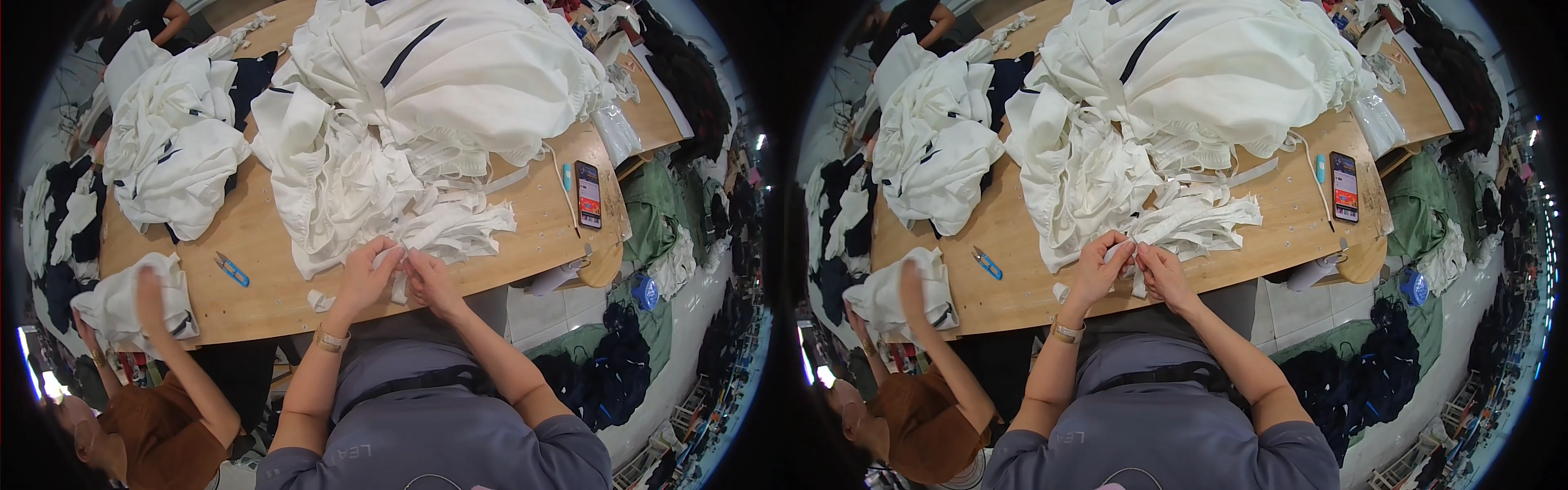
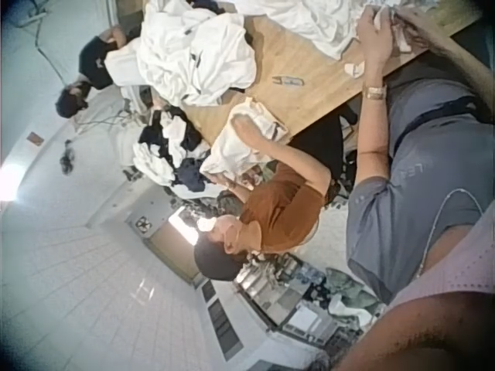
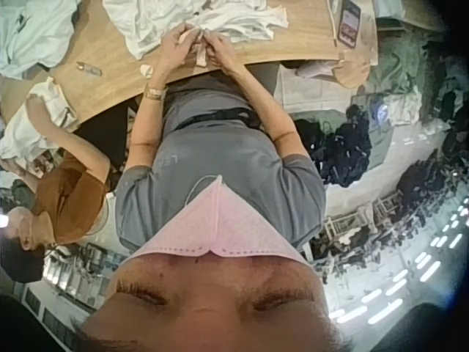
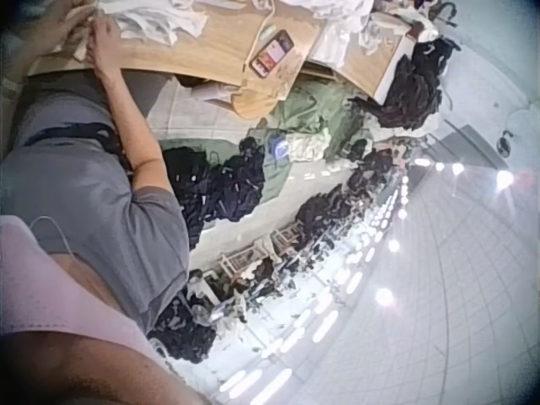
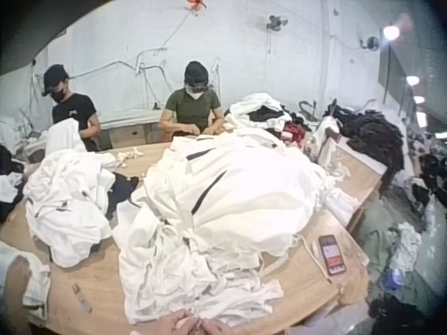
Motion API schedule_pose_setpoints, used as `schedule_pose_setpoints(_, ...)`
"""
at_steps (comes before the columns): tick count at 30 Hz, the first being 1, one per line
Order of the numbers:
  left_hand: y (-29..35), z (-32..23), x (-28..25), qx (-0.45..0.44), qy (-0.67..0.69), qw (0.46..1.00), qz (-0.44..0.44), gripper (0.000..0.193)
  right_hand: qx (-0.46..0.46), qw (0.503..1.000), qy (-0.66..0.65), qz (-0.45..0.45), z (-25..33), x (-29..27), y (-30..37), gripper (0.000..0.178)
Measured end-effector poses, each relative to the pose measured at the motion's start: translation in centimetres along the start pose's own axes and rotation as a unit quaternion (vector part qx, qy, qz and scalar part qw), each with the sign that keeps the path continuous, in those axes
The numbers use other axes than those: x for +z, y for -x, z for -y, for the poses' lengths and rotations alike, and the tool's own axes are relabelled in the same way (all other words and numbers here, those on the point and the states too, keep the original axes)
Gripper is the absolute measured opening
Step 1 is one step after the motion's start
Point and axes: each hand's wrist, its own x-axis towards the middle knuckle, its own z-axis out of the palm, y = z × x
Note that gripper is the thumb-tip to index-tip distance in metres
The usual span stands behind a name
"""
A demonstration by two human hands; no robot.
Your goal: The recorder is cutting strips from a pile of white fabric using scissors.
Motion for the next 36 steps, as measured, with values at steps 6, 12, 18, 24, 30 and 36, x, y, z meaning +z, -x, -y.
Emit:
schedule_pose_setpoints(6,-0.4,0.5,-1.3,-0.046,0.178,0.976,0.119,0.016,0.031,0.996,-0.076,0.029,0.4,-0.2,0.4,0.040)
schedule_pose_setpoints(12,-0.3,0.6,-1.0,-0.045,0.171,0.976,0.125,0.014,0.032,0.996,-0.078,0.033,0.4,0.0,0.5,0.040)
schedule_pose_setpoints(18,-0.3,0.4,-0.6,-0.035,0.184,0.977,0.098,0.014,0.024,0.995,-0.091,0.032,0.4,0.1,0.3,0.040)
schedule_pose_setpoints(24,-0.4,0.5,-0.5,-0.051,0.179,0.980,0.064,0.014,0.033,0.997,-0.062,0.021,0.1,0.4,0.2,0.039)
schedule_pose_setpoints(30,-0.4,0.3,-0.6,-0.038,0.156,0.984,0.074,0.013,0.032,0.998,-0.059,0.015,0.0,0.3,0.0,0.040)
schedule_pose_setpoints(36,-0.4,0.2,-0.8,-0.052,0.183,0.977,0.096,0.010,0.031,0.998,-0.047,0.017,0.1,0.3,0.1,0.041)
